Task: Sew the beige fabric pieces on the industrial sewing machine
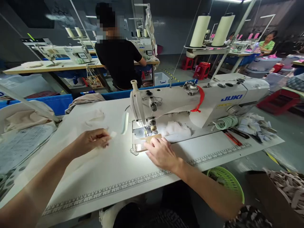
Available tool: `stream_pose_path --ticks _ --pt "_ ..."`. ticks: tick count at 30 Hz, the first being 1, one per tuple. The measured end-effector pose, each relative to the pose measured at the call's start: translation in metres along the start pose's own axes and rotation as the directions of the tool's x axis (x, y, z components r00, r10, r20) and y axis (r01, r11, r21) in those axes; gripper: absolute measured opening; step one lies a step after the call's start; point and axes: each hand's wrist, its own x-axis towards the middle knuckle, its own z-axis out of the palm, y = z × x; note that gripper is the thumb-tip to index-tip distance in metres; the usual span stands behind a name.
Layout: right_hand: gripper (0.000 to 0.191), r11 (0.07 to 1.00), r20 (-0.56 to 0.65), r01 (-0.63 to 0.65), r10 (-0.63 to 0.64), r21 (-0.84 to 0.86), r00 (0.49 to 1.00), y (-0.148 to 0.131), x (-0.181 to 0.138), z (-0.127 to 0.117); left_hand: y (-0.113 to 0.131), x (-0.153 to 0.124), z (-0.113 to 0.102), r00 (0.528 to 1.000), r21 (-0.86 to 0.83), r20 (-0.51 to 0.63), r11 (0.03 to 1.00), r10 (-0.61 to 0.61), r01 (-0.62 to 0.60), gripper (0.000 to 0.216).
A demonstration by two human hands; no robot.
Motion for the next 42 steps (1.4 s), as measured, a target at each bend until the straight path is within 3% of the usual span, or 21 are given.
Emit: stream_pose_path --ticks 2,5,9,15,21,26,31,37,40,42 --pt "0.025 0.996 0.018 0.029 -0.027 -0.079 0.999 -0.001 0.009 0.001 0.017 0.012 0.011 0.983 -0.058 0.185 0.998 0.006 0.004 0.036" --pt "0.026 0.979 0.064 0.106 -0.096 -0.171 0.993 0.005 0.022 0.001 0.039 0.033 0.033 0.95 -0.161 0.301 0.986 0.084 -0.036 0.03" --pt "0.029 0.967 0.068 0.154 -0.143 -0.205 0.987 0.012 0.029 0.005 0.048 0.052 0.064 0.946 -0.308 0.306 0.951 0.109 -0.009 0.026" --pt "0.027 0.983 -0.044 0.126 -0.133 -0.133 0.99 0.016 0.024 0.012 0.029 0.047 0.087 0.967 -0.266 0.254 0.963 0.032 0.038 0.025" --pt "0.026 0.987 -0.019 0.13 -0.133 -0.097 0.991 0.015 0.028 0.009 0.017 0.041 0.081 0.923 -0.257 0.366 0.966 0.118 -0.022 0.027" --pt "0.025 0.988 0.04 0.116 -0.112 -0.106 0.993 0.013 0.028 0.006 0.021 0.047 0.072 0.868 -0.242 0.452 0.965 0.207 -0.104 0.021" --pt "0.024 0.99 0.011 0.12 -0.12 -0.068 0.993 0.014 0.031 0.006 0.026 0.049 0.06 0.818 -0.264 0.515 0.955 0.256 -0.132 0.02" --pt "0.026 0.988 0.024 0.124 -0.122 -0.093 0.992 0.007 0.026 0.009 0.029 0.028 0.047 0.868 -0.124 0.483 0.991 0.113 -0.059 0.032" --pt "0.024 0.989 0.021 0.118 -0.117 -0.091 0.993 0.001 0.022 0.011 0.022 0.011 0.036 0.913 0.079 0.407 0.995 0.026 -0.064 0.033" --pt "0.022 0.988 0.007 0.117 -0.117 -0.099 0.993 -0.002 0.02 0.013 0.017 0.003 0.026 0.955 0.258 0.292 0.966 -0.052 -0.026 0.031"
